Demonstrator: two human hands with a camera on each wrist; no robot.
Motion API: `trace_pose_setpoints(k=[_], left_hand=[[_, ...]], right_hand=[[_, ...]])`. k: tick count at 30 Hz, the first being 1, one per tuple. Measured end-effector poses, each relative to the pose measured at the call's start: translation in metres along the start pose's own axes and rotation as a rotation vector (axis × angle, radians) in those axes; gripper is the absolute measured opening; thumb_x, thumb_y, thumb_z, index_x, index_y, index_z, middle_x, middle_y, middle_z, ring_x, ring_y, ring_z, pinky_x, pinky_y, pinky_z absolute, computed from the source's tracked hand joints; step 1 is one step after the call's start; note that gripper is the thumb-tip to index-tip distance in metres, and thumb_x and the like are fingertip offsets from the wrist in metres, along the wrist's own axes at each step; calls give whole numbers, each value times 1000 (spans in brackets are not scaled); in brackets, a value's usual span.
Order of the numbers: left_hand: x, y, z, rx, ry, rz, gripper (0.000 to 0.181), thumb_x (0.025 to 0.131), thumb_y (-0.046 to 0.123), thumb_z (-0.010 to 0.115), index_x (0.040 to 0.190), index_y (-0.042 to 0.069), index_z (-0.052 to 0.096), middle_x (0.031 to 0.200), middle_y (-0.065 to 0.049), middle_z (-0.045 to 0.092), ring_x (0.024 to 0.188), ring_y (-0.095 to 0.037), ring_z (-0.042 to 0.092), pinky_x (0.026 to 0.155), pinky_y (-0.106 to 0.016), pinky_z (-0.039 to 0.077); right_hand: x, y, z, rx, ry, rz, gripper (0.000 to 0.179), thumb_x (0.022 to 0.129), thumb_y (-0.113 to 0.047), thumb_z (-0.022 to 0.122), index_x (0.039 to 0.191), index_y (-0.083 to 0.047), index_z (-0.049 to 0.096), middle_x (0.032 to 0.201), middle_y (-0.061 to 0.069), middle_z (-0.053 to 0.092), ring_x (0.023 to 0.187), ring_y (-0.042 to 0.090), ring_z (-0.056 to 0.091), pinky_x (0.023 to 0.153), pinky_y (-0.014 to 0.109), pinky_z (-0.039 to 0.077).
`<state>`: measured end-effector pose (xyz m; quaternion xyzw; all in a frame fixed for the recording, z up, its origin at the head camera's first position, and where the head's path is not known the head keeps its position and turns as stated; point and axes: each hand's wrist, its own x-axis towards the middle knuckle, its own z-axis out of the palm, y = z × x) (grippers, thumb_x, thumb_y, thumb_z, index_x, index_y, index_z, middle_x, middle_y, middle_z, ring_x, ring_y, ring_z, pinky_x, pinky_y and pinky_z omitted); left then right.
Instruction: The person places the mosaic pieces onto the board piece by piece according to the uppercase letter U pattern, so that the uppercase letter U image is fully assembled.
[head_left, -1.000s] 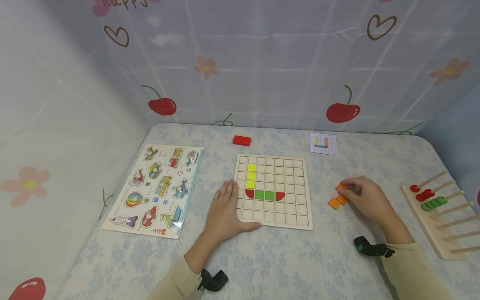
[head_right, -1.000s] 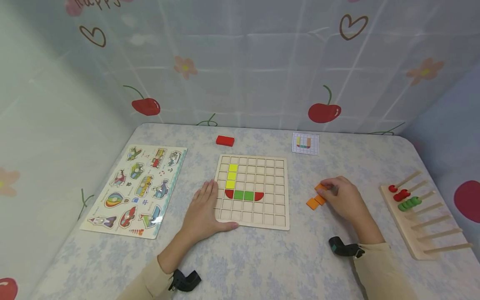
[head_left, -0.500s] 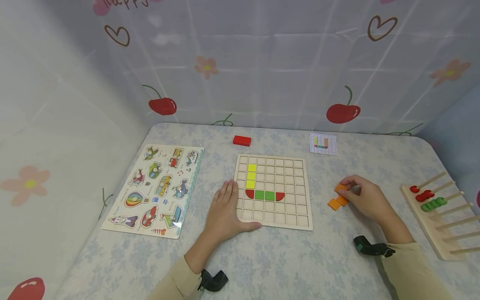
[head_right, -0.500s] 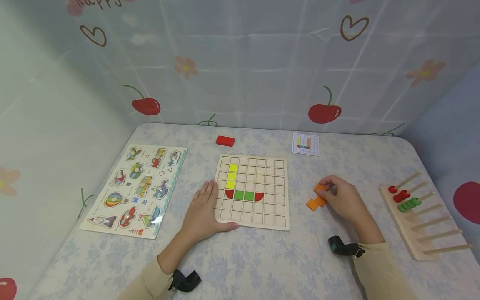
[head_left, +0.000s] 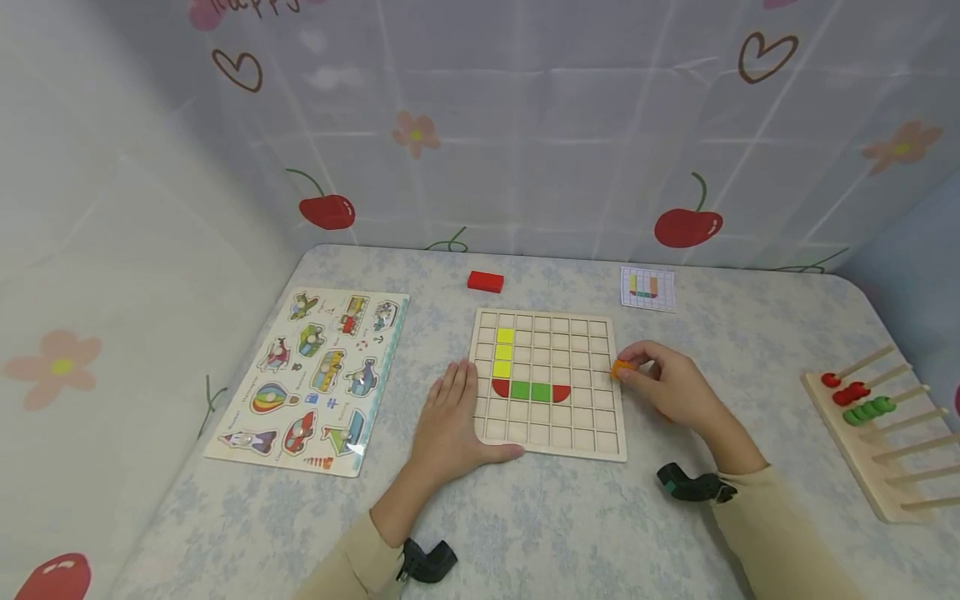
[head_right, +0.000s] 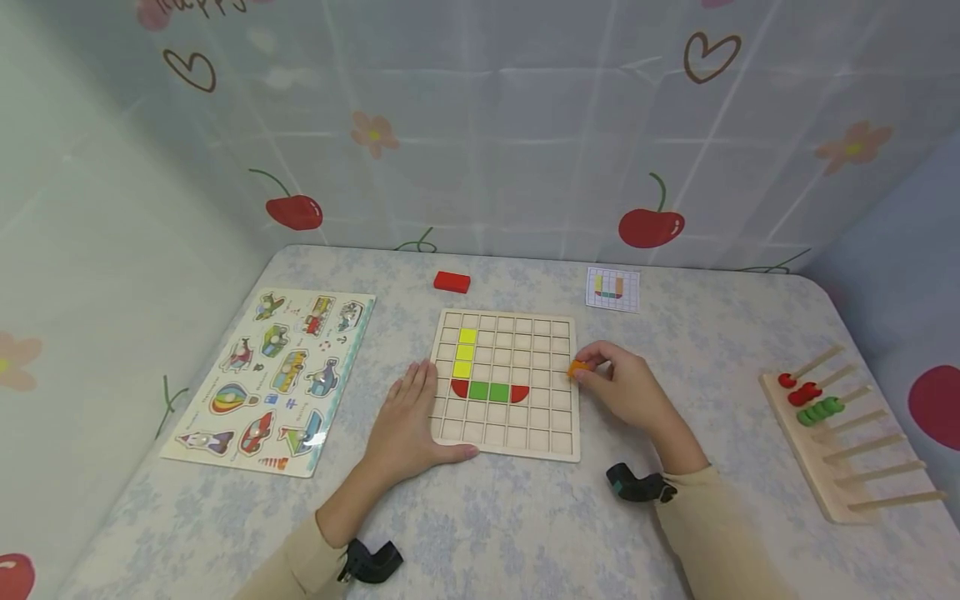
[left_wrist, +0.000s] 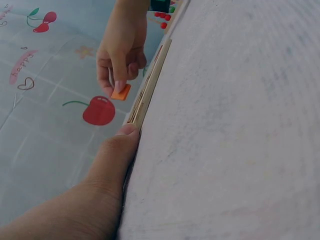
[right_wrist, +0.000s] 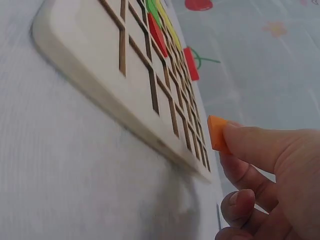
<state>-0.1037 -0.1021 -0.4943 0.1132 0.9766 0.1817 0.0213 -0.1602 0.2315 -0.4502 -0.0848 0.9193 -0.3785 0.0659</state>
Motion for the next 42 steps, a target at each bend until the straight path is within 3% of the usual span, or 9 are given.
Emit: trace_pose_setpoints(k=[7, 17, 26, 31, 42], left_hand=[[0, 1, -1, -3, -4, -4, 137, 63, 89, 61, 160, 6, 9, 168, -8, 8, 157, -25, 5, 126, -45, 12], [-1, 1, -1, -7, -5, -8, 137, 63, 89, 61, 160, 6, 9, 168, -8, 8, 157, -24, 5, 126, -45, 12], [-1, 1, -2, -4, -10, -8, 137, 64, 89, 61, 160, 6, 8, 168, -8, 8, 157, -24, 6, 126, -45, 12], [0, 1, -1, -2, -12, -9, 137, 63, 89, 61, 160, 6, 8, 168, -8, 8, 157, -24, 6, 126, -45, 12], [0, 1, 0, 0, -17, -13, 137, 64, 89, 61, 159, 6, 9, 168, -8, 7, 157, -25, 5, 126, -45, 12]], right_hand=[[13, -26, 26, 73, -57, -63, 17, 93, -25, 71, 108, -19, 66, 99, 3, 66, 63, 16, 48, 54, 24, 42], [23, -48, 49, 43, -85, -114, 13, 93, -20, 70, 105, -18, 66, 94, -1, 67, 79, 18, 56, 73, 29, 48], [26, -48, 53, 15, -91, -107, 11, 94, -18, 70, 104, -16, 67, 94, 0, 66, 85, 17, 60, 80, 34, 50], [26, -47, 53, -20, -74, -133, 12, 93, -17, 70, 105, -15, 70, 103, 2, 64, 91, 19, 59, 84, 37, 49], [23, -47, 52, -89, -76, -160, 14, 94, -20, 69, 104, -12, 77, 103, 1, 62, 88, 17, 57, 79, 33, 48]])
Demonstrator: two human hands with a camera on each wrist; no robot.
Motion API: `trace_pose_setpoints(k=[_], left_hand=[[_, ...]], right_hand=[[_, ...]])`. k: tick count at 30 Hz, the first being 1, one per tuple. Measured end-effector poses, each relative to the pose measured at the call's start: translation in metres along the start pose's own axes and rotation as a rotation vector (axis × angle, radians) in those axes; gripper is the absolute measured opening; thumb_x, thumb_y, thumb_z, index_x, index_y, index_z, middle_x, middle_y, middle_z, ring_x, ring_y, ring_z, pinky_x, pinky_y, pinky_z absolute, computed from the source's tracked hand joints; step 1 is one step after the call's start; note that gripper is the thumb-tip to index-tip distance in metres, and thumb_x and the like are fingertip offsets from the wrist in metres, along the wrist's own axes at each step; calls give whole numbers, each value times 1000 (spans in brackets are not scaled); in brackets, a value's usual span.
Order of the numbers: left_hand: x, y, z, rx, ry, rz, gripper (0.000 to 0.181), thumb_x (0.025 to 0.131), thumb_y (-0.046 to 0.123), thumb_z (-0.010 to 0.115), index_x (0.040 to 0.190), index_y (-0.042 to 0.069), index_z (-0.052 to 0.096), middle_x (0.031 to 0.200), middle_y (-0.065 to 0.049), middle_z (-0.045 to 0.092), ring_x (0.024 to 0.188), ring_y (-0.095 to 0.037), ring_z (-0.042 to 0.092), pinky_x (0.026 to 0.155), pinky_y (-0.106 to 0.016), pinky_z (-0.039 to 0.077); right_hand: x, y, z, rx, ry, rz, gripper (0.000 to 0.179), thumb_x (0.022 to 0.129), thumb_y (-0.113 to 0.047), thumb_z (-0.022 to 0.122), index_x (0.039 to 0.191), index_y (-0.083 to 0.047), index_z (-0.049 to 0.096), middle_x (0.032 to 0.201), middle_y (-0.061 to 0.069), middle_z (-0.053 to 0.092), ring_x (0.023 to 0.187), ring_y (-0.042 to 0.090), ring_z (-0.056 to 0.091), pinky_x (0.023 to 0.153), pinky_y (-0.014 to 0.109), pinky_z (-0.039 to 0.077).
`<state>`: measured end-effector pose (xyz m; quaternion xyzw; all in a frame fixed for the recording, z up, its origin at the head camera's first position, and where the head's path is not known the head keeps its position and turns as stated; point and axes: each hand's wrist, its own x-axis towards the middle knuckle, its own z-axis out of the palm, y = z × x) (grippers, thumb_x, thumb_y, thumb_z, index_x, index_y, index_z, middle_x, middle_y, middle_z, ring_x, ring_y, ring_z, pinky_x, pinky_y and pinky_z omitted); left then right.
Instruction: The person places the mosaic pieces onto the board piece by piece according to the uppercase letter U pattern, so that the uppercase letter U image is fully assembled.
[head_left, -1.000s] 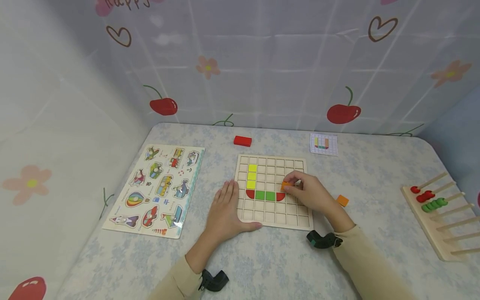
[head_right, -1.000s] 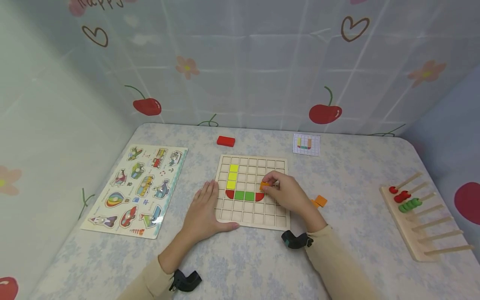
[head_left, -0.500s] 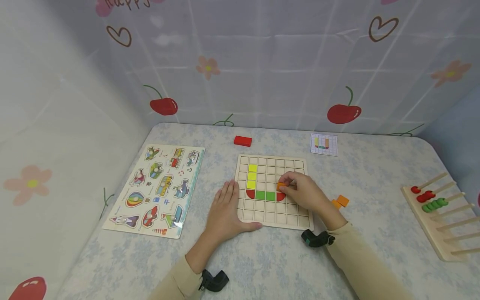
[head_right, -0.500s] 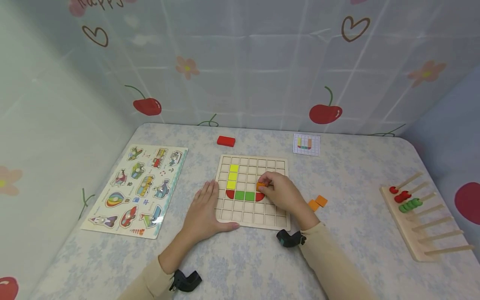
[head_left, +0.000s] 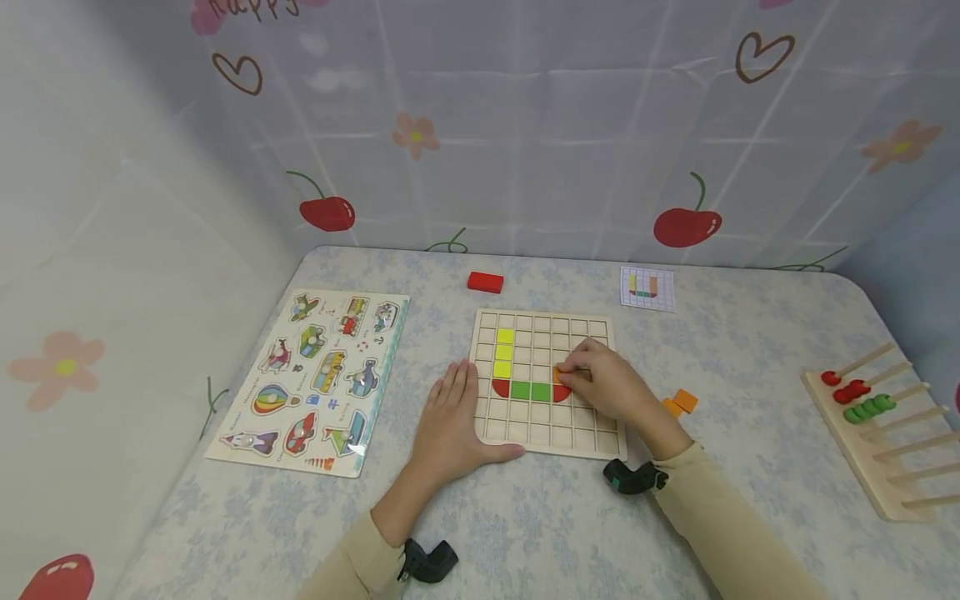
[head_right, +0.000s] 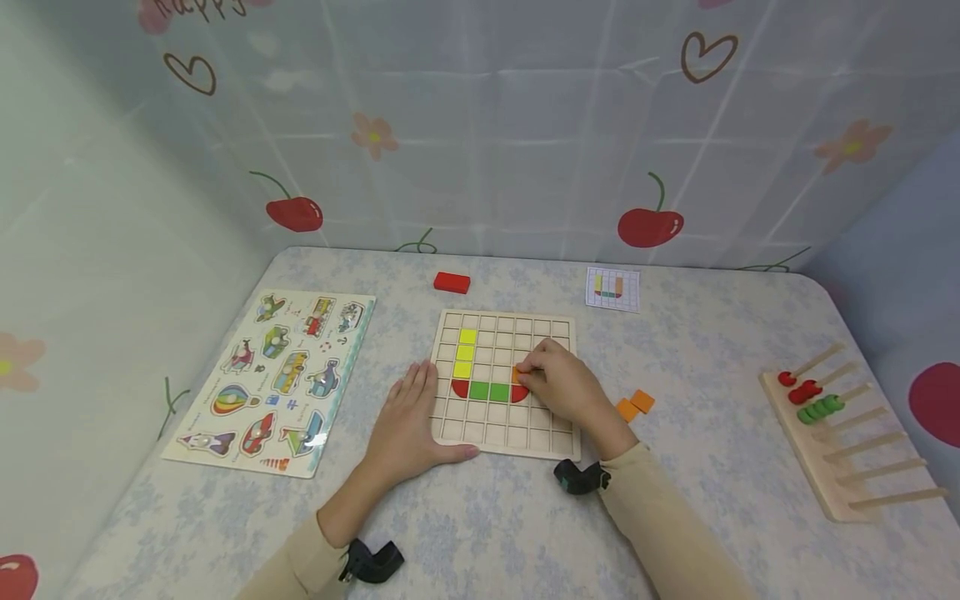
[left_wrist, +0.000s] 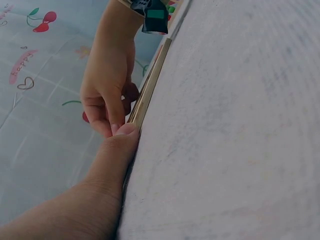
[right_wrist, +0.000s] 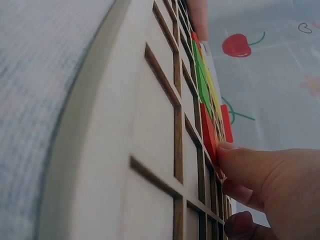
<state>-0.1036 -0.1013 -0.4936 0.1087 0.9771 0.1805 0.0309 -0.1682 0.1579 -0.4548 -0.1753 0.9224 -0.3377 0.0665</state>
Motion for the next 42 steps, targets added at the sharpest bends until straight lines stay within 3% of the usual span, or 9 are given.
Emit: trace_pose_setpoints(k=[8, 12, 24, 32, 42], left_hand=[[0, 1, -1, -3, -9, -2, 137, 64, 88, 61, 160, 6, 8, 169, -8, 6, 157, -24, 4, 126, -45, 11], [0, 1, -1, -3, -9, -2, 137, 64, 88, 62, 160, 6, 7, 169, -7, 6, 157, -24, 3, 126, -45, 11], [0, 2, -1, -13, 6, 1, 136, 64, 86, 64, 159, 5, 9, 168, -9, 9, 157, -25, 5, 126, -46, 11], [-1, 2, -1, -16, 4, 0, 136, 64, 86, 64, 160, 6, 9, 168, -8, 8, 157, -25, 4, 126, -46, 11], [-1, 1, -1, -17, 3, -4, 136, 64, 86, 64, 160, 7, 9, 169, -7, 7, 157, -24, 4, 126, -46, 10]], right_hand=[[-11, 6, -12, -4, 25, -2, 32, 95, -23, 68, 125, -12, 68, 107, 0, 65, 82, 16, 54, 74, 31, 47], [-21, 15, -23, -3, 63, -12, 27, 94, -21, 69, 119, -12, 69, 104, 1, 66, 72, 15, 49, 63, 26, 44], [-60, 52, -60, -77, 127, 63, 27, 95, -25, 68, 117, -12, 70, 110, 6, 67, 66, 13, 45, 52, 24, 40], [-80, 73, -74, -139, 180, 112, 27, 93, -26, 70, 114, -10, 71, 103, 6, 67, 66, 13, 43, 52, 23, 38], [-92, 84, -80, -149, 163, 176, 32, 94, -30, 69, 117, -8, 70, 108, 11, 66, 76, 17, 45, 57, 22, 40]])
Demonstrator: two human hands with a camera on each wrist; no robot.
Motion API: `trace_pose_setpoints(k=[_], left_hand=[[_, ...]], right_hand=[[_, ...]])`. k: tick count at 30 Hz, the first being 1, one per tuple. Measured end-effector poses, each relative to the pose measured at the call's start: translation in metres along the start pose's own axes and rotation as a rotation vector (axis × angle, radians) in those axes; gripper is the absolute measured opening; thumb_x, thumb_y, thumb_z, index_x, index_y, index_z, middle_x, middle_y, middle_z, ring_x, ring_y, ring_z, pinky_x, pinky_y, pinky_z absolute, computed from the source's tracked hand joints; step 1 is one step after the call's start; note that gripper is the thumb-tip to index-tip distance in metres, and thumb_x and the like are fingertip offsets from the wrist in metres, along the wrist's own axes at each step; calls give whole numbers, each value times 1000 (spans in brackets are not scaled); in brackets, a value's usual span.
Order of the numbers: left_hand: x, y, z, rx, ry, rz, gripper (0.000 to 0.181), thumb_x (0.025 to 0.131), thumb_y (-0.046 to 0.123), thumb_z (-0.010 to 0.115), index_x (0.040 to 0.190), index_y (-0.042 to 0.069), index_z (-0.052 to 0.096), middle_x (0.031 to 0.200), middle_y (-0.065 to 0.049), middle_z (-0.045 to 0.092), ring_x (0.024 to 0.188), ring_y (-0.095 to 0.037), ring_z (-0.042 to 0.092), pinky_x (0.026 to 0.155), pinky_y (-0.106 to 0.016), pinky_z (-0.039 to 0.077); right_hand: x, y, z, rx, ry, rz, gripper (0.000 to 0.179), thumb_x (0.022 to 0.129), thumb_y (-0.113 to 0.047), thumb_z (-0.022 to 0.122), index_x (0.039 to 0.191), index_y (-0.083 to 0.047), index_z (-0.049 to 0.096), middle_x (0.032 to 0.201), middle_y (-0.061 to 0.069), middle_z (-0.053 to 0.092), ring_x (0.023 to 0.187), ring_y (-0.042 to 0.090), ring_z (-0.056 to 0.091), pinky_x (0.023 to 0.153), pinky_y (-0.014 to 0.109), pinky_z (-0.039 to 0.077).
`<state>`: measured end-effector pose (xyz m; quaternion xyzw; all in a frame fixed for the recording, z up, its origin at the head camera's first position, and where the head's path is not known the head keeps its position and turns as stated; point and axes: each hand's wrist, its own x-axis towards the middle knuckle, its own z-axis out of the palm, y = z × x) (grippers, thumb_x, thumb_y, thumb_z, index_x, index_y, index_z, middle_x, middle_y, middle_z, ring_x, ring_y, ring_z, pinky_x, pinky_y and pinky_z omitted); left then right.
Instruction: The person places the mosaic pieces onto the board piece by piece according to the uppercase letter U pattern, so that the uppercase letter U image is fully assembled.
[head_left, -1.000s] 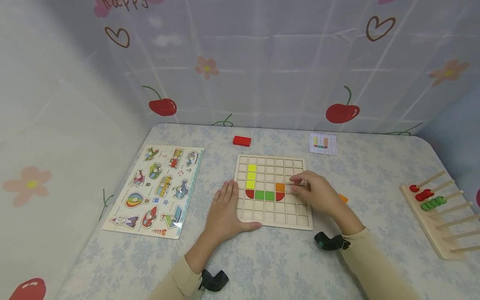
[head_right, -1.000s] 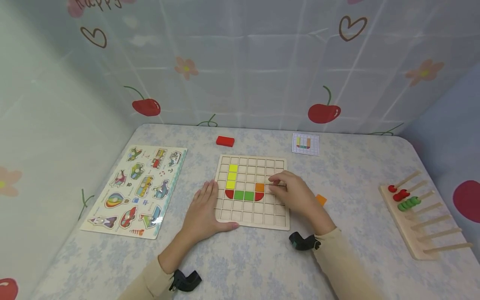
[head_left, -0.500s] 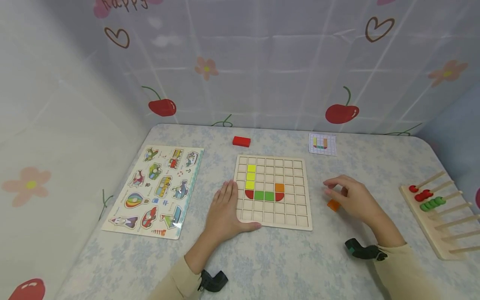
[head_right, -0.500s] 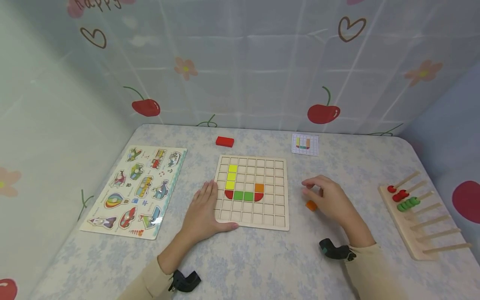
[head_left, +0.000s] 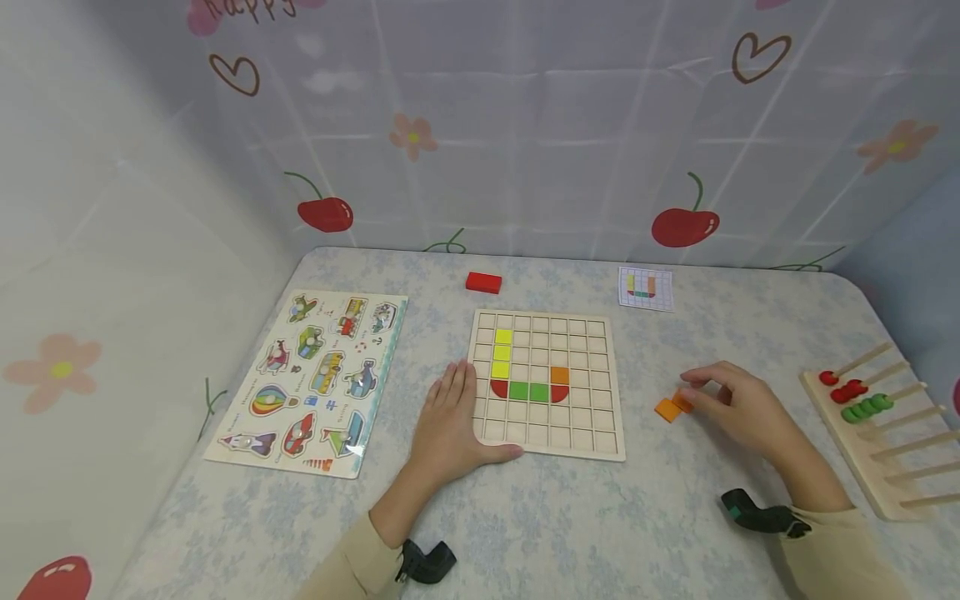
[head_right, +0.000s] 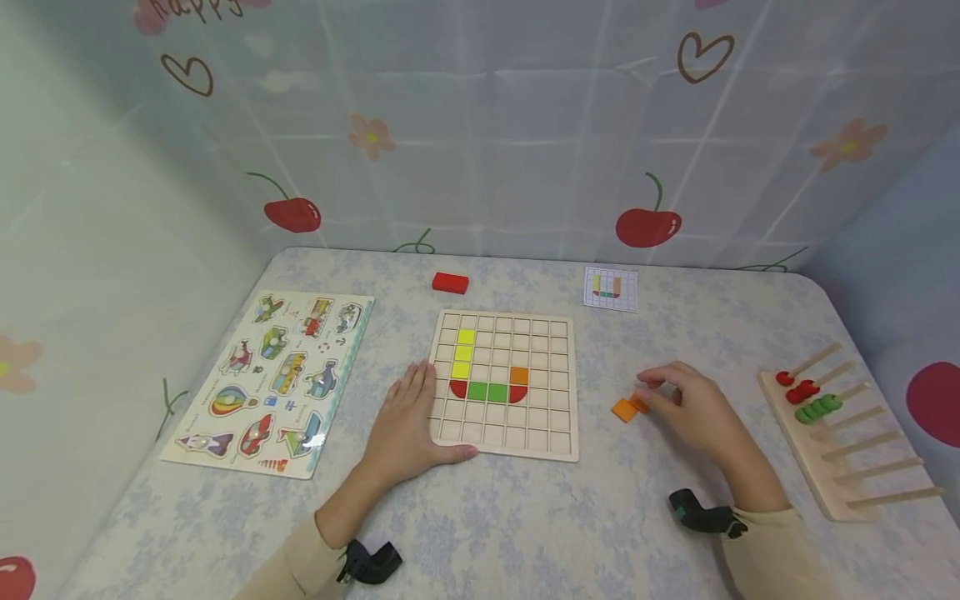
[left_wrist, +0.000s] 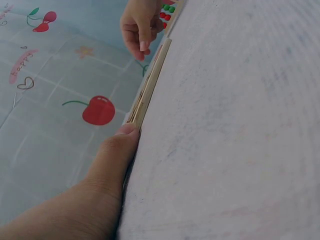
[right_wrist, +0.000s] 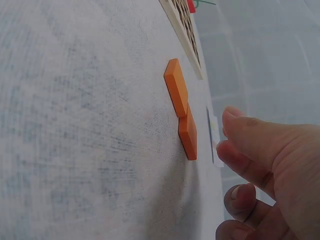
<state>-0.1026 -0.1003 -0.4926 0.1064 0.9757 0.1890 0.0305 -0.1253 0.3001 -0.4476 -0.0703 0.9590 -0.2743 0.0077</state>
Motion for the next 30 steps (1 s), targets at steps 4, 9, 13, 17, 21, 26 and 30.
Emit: trace_pose_setpoints(k=[4, 9, 13, 17, 21, 26, 30], left_hand=[[0, 0, 0, 0, 3, 2, 136, 64, 86, 63, 160, 7, 9, 169, -7, 7, 157, -24, 4, 126, -46, 10], [0, 0, -1, 0, 4, 3, 136, 64, 86, 64, 160, 6, 10, 168, -8, 8, 157, -25, 5, 126, -46, 11], [-1, 1, -1, 3, 7, 6, 136, 64, 86, 64, 160, 6, 10, 168, -8, 9, 157, -25, 6, 126, -46, 11], [-1, 0, -1, 4, 9, 9, 136, 64, 86, 64, 160, 6, 10, 168, -8, 9, 157, -25, 6, 126, -47, 12], [-1, 0, -1, 3, 6, 6, 136, 64, 86, 64, 160, 6, 10, 168, -8, 9, 157, -25, 6, 126, -46, 12], [0, 0, -1, 4, 7, 6, 136, 64, 86, 64, 160, 6, 10, 168, -8, 9, 157, -25, 6, 126, -46, 12], [0, 0, 0, -1, 8, 8, 136, 64, 86, 64, 160, 6, 10, 168, -8, 9, 157, -26, 6, 126, -46, 11]], right_hand=[[-2, 1, 0, -4, 21, -24, 29, 93, -26, 70, 115, -7, 70, 105, 11, 67, 71, 13, 44, 55, 22, 39], [-4, 4, 2, -9, 22, -38, 27, 93, -23, 70, 113, -6, 71, 106, 12, 67, 70, 10, 44, 55, 22, 40], [-4, 6, 4, -18, 11, -32, 27, 93, -24, 70, 112, -6, 71, 107, 12, 67, 70, 11, 45, 56, 22, 41], [-5, 7, 5, -27, 4, -23, 27, 91, -24, 72, 112, -6, 71, 107, 12, 67, 72, 13, 45, 57, 22, 41], [-4, 7, 6, -25, -16, -5, 30, 90, -27, 73, 112, -6, 72, 107, 12, 67, 78, 17, 49, 62, 24, 42], [-4, 7, 7, -23, -50, 4, 36, 90, -31, 74, 115, -5, 71, 111, 14, 66, 86, 21, 51, 68, 27, 43], [-4, 8, 8, -26, -51, -5, 32, 90, -26, 74, 114, -5, 71, 109, 13, 65, 80, 19, 46, 62, 23, 39]])
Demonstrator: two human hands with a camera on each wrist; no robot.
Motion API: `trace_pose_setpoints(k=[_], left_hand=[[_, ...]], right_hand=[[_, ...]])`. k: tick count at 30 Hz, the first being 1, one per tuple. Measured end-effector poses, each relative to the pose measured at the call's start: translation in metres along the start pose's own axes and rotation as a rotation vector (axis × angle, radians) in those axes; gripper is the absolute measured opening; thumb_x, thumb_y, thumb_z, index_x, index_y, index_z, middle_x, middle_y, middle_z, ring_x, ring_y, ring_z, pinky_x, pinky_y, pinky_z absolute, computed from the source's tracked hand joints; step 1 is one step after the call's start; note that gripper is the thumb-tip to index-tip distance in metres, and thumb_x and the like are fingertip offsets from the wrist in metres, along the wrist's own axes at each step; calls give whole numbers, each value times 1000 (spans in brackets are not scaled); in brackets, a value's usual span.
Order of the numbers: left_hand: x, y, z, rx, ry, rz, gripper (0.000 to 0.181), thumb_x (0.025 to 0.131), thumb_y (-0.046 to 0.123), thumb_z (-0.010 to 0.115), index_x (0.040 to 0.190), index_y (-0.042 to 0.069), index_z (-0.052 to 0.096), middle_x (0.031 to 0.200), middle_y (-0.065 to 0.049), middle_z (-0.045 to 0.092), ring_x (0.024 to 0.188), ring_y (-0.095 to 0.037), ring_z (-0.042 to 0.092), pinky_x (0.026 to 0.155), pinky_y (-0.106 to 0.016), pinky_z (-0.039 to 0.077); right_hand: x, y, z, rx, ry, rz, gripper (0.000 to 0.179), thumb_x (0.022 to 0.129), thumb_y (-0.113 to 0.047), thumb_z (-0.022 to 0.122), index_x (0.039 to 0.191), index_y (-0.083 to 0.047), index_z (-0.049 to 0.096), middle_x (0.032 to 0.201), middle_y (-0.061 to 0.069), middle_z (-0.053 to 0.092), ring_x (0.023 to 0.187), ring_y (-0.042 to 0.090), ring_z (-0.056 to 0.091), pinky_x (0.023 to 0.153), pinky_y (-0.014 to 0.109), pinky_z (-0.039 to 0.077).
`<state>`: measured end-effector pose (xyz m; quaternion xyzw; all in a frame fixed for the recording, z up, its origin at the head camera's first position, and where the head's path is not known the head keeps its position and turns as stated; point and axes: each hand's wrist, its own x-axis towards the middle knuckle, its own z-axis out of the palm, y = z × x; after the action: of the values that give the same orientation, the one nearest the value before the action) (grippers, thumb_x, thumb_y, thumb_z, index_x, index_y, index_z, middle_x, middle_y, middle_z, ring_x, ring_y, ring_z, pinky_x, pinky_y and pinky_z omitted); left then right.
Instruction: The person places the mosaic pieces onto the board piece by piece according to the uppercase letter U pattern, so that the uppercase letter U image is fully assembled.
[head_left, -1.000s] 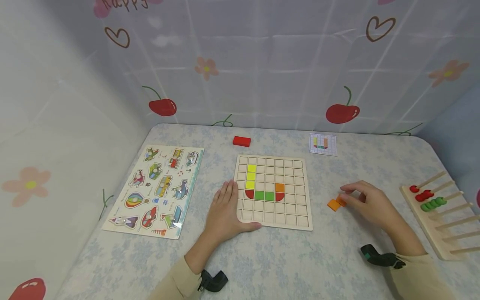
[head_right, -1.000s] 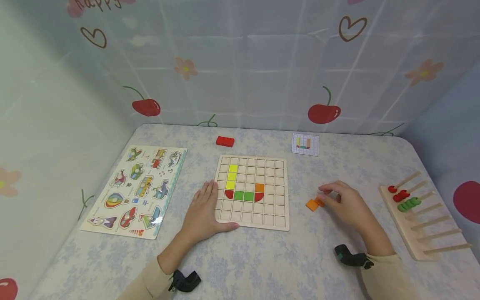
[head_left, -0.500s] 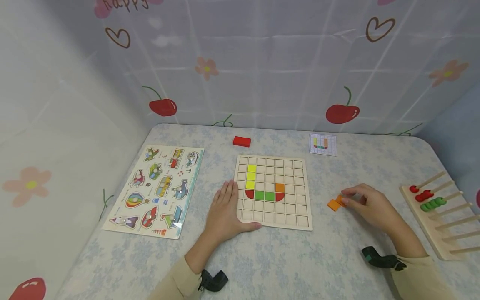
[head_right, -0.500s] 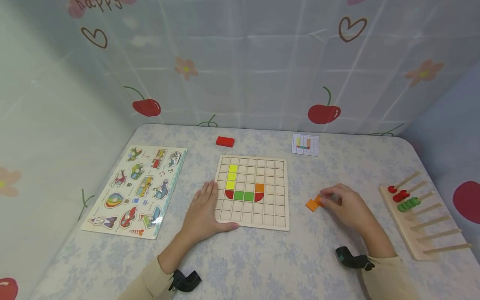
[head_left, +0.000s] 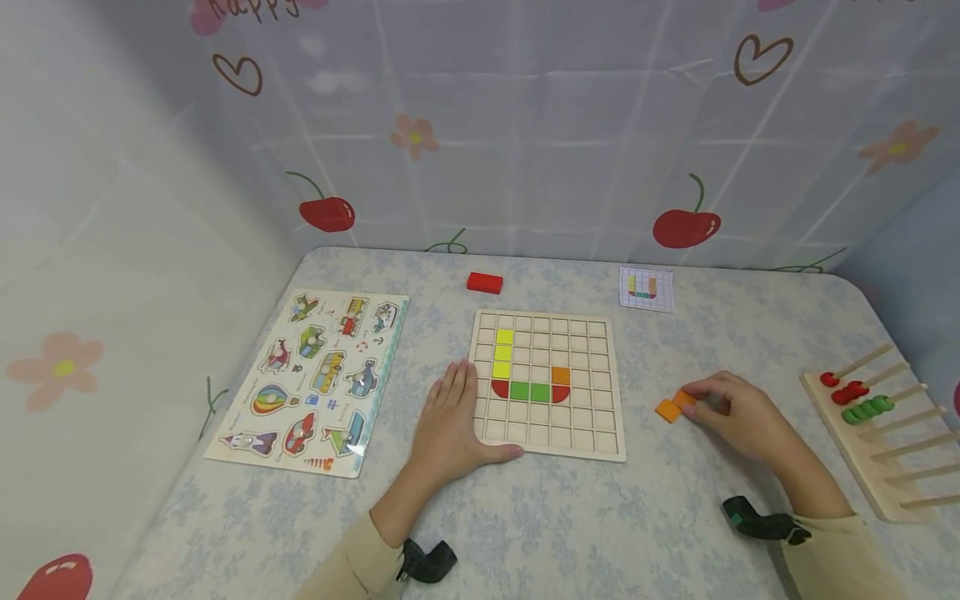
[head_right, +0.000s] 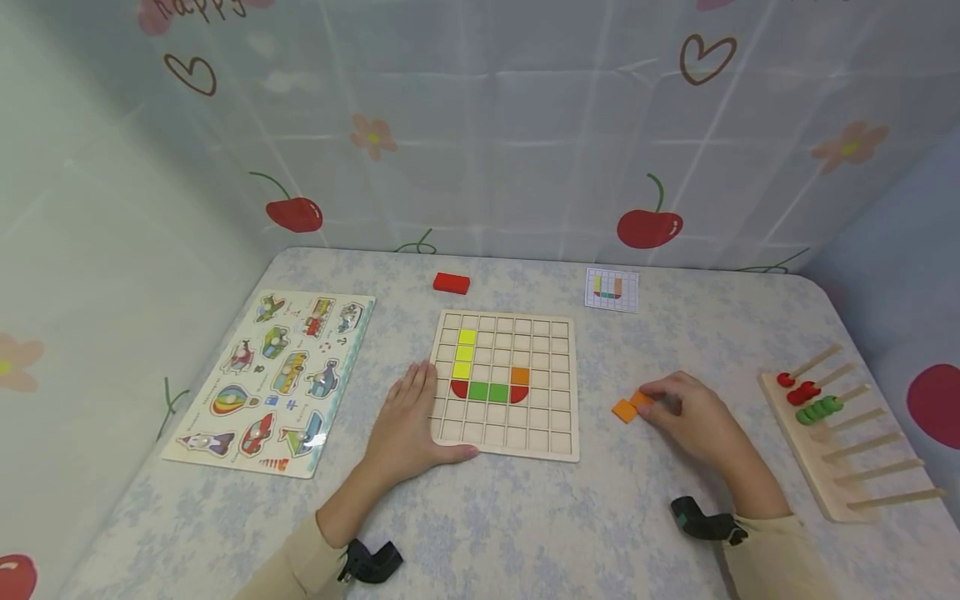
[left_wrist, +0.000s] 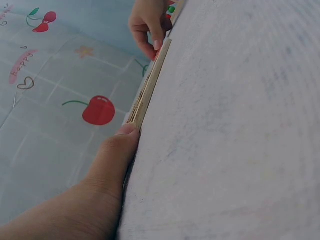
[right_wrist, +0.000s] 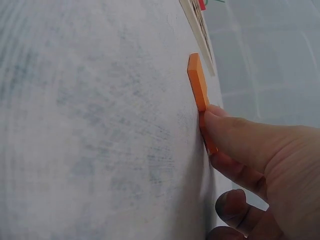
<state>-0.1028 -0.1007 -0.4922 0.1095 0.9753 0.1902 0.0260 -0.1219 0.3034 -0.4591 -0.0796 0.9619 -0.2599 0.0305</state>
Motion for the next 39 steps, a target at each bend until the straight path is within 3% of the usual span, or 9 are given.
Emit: trace_pose_setpoints(k=[13, 22, 31, 39], left_hand=[[1, 0, -2, 8, 0, 4, 136, 64, 86, 64, 159, 6, 9, 168, -9, 9, 156, -26, 7, 126, -46, 12], [1, 0, -3, 0, 2, 3, 137, 64, 86, 64, 159, 5, 10, 168, -10, 10, 156, -25, 6, 126, -46, 12], [1, -1, -1, 12, 1, 7, 137, 64, 87, 63, 159, 5, 10, 168, -10, 10, 156, -26, 7, 126, -46, 13], [0, -1, 1, 21, -1, 5, 137, 64, 89, 61, 159, 5, 9, 168, -9, 9, 157, -25, 6, 126, -46, 12]], right_hand=[[8, -5, -1, 79, -13, 36, 23, 95, -23, 68, 113, -10, 61, 105, 12, 67, 75, 17, 51, 60, 23, 43], [38, -40, 5, 166, -53, -37, 20, 96, -23, 66, 113, -13, 62, 108, 11, 65, 71, 17, 50, 53, 25, 44], [77, -85, 33, 230, -87, -92, 15, 96, -17, 66, 110, -12, 64, 103, 8, 68, 87, 21, 56, 74, 30, 46], [95, -115, 51, 220, -120, -99, 16, 96, -18, 66, 111, -12, 64, 104, 7, 67, 97, 24, 61, 84, 39, 50]])
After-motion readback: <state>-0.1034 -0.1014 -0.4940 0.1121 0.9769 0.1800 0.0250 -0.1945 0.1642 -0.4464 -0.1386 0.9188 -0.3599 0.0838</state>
